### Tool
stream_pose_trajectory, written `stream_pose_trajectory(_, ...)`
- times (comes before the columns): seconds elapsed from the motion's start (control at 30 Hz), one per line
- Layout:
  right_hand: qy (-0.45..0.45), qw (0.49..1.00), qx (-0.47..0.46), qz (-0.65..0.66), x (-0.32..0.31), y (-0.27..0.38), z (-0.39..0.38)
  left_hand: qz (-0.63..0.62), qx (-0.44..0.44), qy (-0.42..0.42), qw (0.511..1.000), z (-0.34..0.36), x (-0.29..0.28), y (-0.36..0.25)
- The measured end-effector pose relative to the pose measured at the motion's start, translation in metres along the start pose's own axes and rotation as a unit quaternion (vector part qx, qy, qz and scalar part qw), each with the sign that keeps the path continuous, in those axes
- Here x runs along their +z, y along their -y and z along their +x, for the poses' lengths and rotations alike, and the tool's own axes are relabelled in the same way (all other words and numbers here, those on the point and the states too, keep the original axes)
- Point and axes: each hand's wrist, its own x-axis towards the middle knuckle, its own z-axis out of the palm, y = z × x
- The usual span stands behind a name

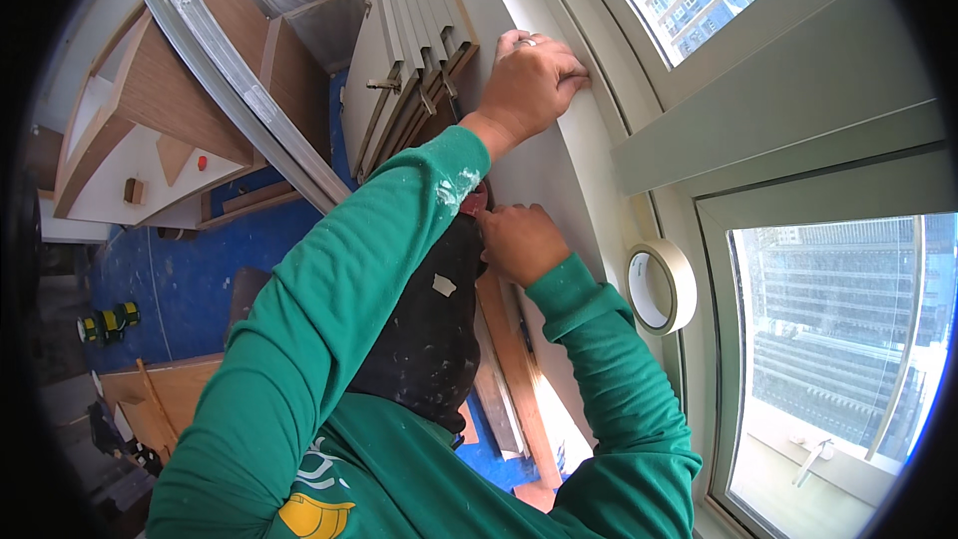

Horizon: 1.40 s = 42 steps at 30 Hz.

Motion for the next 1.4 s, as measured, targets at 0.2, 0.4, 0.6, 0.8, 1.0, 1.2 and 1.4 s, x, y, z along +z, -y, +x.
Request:
stream_pose_trajectory(0.2,0.070,0.997,0.021,-0.006,-0.010,0.002,0.004,-0.009,-0.010,0.002,1.000,0.011,-0.001,0.008)
stream_pose_trajectory(0.4,0.013,1.000,0.010,-0.004,-0.002,0.001,0.000,-0.046,-0.004,0.013,0.999,0.008,-0.003,0.004)
stream_pose_trajectory(0.6,-0.001,1.000,-0.008,-0.005,0.003,-0.002,0.001,-0.031,0.009,0.008,0.999,0.000,0.000,0.000)
stream_pose_trajectory(0.8,0.017,1.000,-0.001,-0.008,-0.002,0.001,0.003,-0.053,-0.007,0.009,0.999,0.004,-0.004,0.001)
stream_pose_trajectory(1.0,0.017,1.000,0.005,0.002,-0.002,0.004,0.004,-0.060,-0.021,0.005,0.998,0.009,-0.009,0.002)
stream_pose_trajectory(1.2,0.022,1.000,0.010,0.002,-0.001,0.001,0.001,-0.069,-0.004,-0.007,0.998,0.008,-0.003,0.000)
stream_pose_trajectory(1.4,0.062,0.998,0.013,-0.010,-0.010,-0.003,0.004,-0.091,-0.009,-0.013,0.996,0.015,-0.001,0.004)
